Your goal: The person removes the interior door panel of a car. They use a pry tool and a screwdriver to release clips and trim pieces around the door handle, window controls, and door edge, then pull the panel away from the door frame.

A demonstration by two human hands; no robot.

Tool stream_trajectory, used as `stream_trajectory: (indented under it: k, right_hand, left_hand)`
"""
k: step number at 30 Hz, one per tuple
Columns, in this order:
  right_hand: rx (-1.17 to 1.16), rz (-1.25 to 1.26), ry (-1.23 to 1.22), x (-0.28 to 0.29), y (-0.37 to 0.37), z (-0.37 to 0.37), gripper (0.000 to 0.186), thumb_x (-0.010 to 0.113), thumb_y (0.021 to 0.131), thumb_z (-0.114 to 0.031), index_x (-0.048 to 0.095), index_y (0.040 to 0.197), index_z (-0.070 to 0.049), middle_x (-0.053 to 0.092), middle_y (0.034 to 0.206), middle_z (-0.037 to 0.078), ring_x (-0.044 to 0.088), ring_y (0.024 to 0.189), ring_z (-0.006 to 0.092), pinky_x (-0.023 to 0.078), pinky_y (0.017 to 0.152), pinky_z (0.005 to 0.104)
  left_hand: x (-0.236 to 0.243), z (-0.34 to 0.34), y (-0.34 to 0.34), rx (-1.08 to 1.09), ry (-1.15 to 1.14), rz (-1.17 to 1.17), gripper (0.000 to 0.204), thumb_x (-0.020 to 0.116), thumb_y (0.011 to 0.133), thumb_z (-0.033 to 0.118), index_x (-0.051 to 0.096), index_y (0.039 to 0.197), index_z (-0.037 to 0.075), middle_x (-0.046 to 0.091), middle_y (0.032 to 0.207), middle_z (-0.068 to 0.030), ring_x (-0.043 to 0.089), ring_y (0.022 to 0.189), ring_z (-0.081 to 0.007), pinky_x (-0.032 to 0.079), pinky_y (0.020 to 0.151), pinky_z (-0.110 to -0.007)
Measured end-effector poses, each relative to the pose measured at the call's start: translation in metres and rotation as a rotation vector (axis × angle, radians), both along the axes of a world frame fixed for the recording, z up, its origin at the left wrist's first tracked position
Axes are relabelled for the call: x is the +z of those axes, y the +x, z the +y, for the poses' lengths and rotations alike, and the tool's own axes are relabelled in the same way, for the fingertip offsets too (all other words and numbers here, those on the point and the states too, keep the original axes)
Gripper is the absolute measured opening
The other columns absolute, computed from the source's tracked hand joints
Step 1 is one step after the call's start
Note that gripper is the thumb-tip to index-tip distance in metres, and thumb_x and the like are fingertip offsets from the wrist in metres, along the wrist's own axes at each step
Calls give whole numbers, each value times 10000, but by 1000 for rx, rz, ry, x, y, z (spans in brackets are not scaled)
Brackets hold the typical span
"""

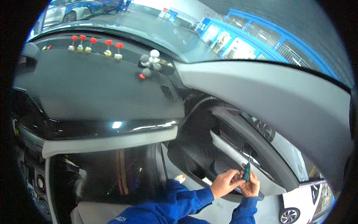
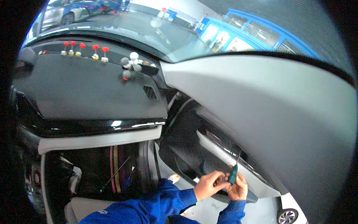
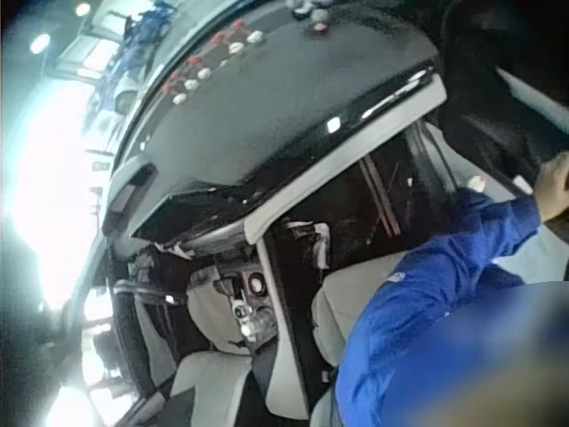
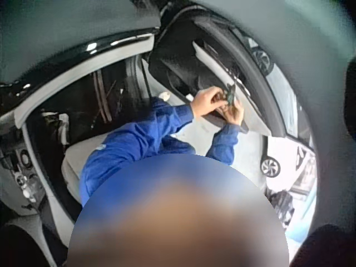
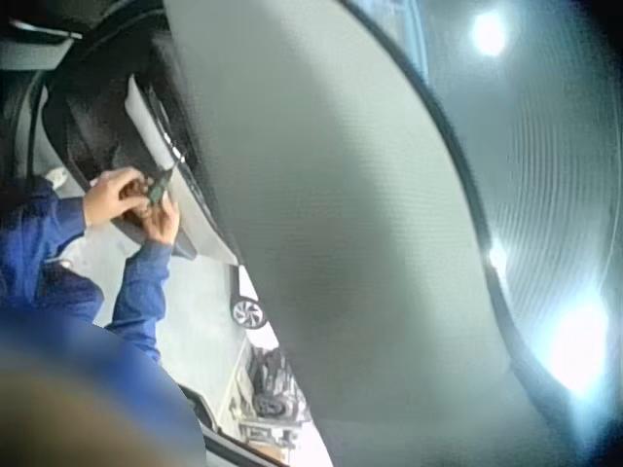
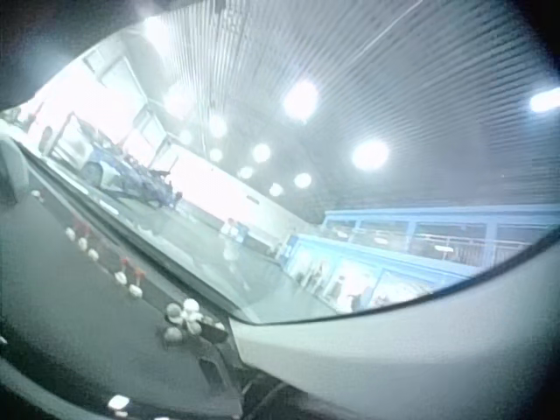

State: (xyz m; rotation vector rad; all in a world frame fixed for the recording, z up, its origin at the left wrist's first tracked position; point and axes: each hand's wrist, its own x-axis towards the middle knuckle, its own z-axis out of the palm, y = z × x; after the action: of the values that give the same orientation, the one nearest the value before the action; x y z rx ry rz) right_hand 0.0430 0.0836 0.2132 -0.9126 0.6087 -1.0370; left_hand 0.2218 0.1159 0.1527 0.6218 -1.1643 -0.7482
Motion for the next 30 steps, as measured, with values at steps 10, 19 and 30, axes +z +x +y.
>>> stream_trajectory:
  k: [10, 19, 30]
  right_hand:
    - [-42, 123, -70, -2, 8, 2, 644, 699, 967, -326, 467, 1463, 12, 680, 1109, 210, 673, 990, 355, 574, 872, 463]
    - [-133, 178, 32, -6, 3, -3, 682, 741, 926, -407, 520, 1402, 28, 703, 1019, 163, 666, 858, 256, 547, 745, 364]
    - [-29, 243, -83, -6, -4, -10, 678, 731, 920, -234, 450, 1444, 91, 691, 1064, 224, 686, 981, 337, 577, 861, 439]
  left_hand:
    - [7, -2, 4, -13, 58, -93, 406, 821, 872, 351, 636, 1082, 56, 668, 878, -77, 670, 731, -223, 551, 664, -340]
    - [16, 2, 4, 50, 71, -246, 554, 813, 844, 460, 519, 1091, 61, 645, 931, -117, 694, 808, -351, 559, 669, -442]
    - [9, 2, 7, 59, 87, -329, 564, 813, 832, 476, 519, 1089, 68, 640, 993, -110, 694, 825, -361, 563, 666, -452]
